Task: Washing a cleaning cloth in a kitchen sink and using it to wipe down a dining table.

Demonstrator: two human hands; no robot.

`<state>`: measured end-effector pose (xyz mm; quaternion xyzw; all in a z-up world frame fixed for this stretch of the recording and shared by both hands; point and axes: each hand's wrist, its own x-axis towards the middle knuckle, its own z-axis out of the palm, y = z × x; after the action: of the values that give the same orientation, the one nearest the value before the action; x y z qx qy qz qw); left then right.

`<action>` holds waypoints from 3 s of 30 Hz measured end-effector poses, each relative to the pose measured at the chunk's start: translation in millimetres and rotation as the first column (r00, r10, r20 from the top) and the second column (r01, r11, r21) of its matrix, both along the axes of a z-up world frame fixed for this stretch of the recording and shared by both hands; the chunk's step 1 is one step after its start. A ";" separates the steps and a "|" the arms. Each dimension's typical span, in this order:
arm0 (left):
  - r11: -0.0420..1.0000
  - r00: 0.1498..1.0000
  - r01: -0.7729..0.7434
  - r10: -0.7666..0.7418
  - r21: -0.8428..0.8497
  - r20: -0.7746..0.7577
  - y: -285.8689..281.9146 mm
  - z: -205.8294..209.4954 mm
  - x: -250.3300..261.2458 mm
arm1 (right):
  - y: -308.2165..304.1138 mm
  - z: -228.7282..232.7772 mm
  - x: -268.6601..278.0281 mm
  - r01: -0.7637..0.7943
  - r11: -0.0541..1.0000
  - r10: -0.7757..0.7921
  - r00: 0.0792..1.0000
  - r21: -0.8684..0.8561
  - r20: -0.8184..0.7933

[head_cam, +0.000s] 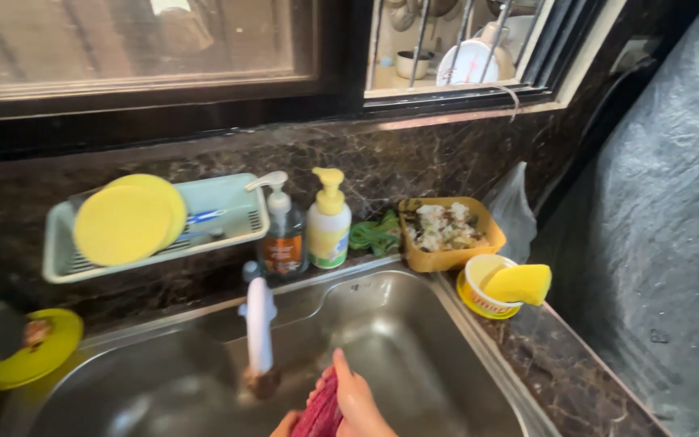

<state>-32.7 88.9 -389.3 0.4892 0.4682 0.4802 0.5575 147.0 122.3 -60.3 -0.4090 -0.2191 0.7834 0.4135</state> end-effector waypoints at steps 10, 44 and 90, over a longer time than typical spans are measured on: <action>0.933 0.949 -0.244 0.286 -0.266 0.133 75.6 337.9 96.0 | 67.0 41.6 89.0 0.133 0.968 -0.176 0.965 0.214 0.194; 0.582 0.684 -0.707 0.707 0.402 0.179 191.6 434.6 151.9 | 297.3 145.6 89.5 -0.933 0.315 -0.802 -0.162 0.177 0.574; 0.930 0.103 -0.356 0.143 -0.098 0.984 205.7 517.5 34.3 | 221.6 268.5 -33.3 -0.583 -0.341 -0.282 0.812 0.737 0.511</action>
<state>1.6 294.6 128.3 0.0166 0.0274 0.8041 0.5937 113.7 343.9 208.2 -0.0526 -0.9137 0.1724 0.3642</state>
